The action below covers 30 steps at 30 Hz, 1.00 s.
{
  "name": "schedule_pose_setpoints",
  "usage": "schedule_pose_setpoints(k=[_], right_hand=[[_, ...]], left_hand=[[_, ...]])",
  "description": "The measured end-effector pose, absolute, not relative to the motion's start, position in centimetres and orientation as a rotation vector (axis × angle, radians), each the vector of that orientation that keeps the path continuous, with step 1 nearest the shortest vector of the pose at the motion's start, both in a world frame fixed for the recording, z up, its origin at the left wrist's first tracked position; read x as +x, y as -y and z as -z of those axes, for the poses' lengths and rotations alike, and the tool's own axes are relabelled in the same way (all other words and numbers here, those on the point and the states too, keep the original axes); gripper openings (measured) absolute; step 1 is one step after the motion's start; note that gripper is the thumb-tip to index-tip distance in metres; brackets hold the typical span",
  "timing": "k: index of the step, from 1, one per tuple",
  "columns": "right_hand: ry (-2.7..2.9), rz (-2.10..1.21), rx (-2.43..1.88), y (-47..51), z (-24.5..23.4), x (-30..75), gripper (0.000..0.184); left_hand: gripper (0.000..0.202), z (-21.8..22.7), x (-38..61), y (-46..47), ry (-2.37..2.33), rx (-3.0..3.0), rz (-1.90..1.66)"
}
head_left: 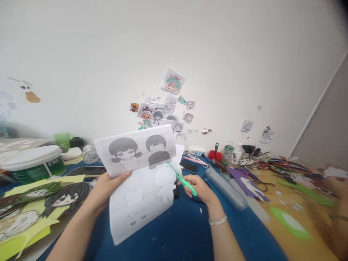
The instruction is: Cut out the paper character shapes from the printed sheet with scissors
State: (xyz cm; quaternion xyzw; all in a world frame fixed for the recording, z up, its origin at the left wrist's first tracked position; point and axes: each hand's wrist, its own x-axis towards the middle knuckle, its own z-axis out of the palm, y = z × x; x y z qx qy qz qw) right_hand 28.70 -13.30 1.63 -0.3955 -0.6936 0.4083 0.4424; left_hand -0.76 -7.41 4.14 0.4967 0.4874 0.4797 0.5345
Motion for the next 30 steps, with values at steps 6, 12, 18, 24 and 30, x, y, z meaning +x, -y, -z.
schedule_pose_setpoints(k=[6,12,18,24,30], right_hand=[[1.796,-1.118,-1.029,13.3,-1.5,29.2,0.018],[1.836,-1.248,-1.025,13.1,-1.3,29.2,0.019],[1.866,-1.309,-1.009,12.8,-0.9,29.6,0.021],[1.907,-1.366,-1.015,12.7,-0.7,29.7,0.019],[1.961,-1.390,-1.014,12.5,-0.4,29.7,0.020]], left_hand=[[0.045,-4.6,-1.4,7.3,-1.144,1.232,-1.036],[0.040,-4.0,-2.2,6.7,-1.096,1.297,-0.950],[0.042,-3.6,-2.3,6.4,-1.040,1.302,-0.915],[0.043,-3.9,-2.4,6.6,-1.026,1.312,-0.857],[0.046,-3.8,-2.2,6.6,-1.000,1.334,-0.813]])
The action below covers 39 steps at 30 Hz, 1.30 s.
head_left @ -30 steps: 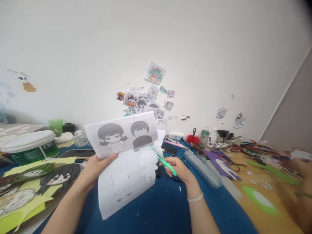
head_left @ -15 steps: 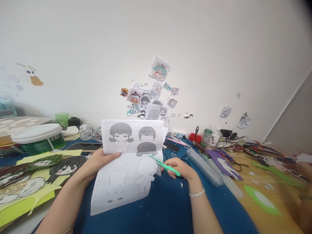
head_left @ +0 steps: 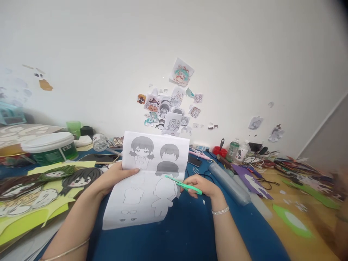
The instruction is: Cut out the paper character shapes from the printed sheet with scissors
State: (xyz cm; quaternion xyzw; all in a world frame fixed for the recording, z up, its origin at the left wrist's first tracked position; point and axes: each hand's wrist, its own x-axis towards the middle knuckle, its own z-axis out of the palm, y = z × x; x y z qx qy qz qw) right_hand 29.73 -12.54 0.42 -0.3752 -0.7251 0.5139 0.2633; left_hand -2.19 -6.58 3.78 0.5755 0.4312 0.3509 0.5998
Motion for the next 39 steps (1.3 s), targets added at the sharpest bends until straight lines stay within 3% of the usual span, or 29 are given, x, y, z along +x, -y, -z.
schedule_pose_setpoints(k=[11,24,39], right_hand=[[2.001,-1.388,-0.930,12.2,0.0,29.8,0.035],[2.009,-1.415,-0.992,12.8,-0.7,29.5,0.019],[1.949,-1.466,-0.966,12.3,-0.1,29.5,0.028]], left_hand=[[0.041,-3.7,-2.3,6.3,-0.990,1.323,-0.814],[0.037,-3.6,-2.4,6.4,-0.952,1.319,-0.775],[0.035,-4.6,-2.1,7.2,-0.957,1.324,-0.733]])
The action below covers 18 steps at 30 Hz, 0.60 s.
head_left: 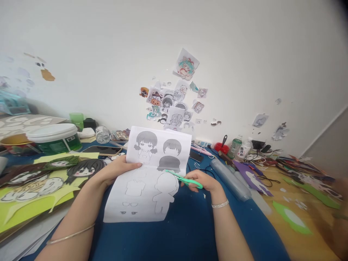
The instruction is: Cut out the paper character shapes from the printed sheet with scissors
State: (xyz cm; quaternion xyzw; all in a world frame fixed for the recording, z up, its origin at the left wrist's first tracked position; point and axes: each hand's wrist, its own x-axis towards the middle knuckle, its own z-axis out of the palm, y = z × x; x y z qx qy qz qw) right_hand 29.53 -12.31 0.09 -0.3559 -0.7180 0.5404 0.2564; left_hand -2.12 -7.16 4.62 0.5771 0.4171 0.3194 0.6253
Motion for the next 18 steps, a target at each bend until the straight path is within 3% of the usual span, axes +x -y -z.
schedule_pose_setpoints(k=[6,18], right_hand=[[1.950,-1.458,-0.953,12.31,-0.06,29.33,0.032],[1.952,-1.477,-1.004,12.58,-0.46,29.12,0.022]], left_hand=[[0.039,-4.19,-2.26,6.78,-1.009,1.321,-0.749],[0.033,-4.73,-2.18,7.13,-1.013,1.346,-0.720]])
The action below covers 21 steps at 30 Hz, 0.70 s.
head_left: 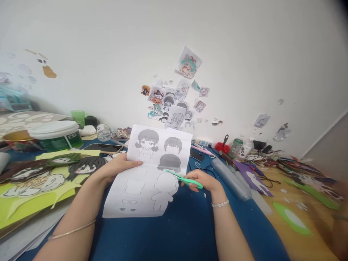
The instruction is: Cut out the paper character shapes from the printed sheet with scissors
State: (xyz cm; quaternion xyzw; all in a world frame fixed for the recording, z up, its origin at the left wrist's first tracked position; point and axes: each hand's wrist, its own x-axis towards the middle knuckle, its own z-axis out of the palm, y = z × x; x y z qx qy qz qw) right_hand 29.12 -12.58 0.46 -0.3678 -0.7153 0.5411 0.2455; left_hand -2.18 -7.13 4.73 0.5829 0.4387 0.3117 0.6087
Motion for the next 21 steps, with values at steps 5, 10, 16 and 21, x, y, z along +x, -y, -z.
schedule_pose_setpoints(k=[5,10,16,21], right_hand=[[1.992,-1.480,-0.998,12.5,-0.4,29.3,0.025],[2.033,-1.468,-1.001,12.5,-0.5,29.3,0.027],[2.058,-1.453,-1.031,12.6,-0.7,29.3,0.026],[2.069,-1.458,-1.064,12.7,-0.8,29.2,0.025]], left_hand=[[0.030,-4.4,-2.3,6.8,-0.987,1.369,-0.696],[0.029,-4.1,-2.4,6.6,-0.964,1.366,-0.683],[0.031,-3.5,-2.6,6.0,-0.946,1.358,-0.675],[0.032,-3.0,-2.6,5.6,-0.944,1.372,-0.650]])
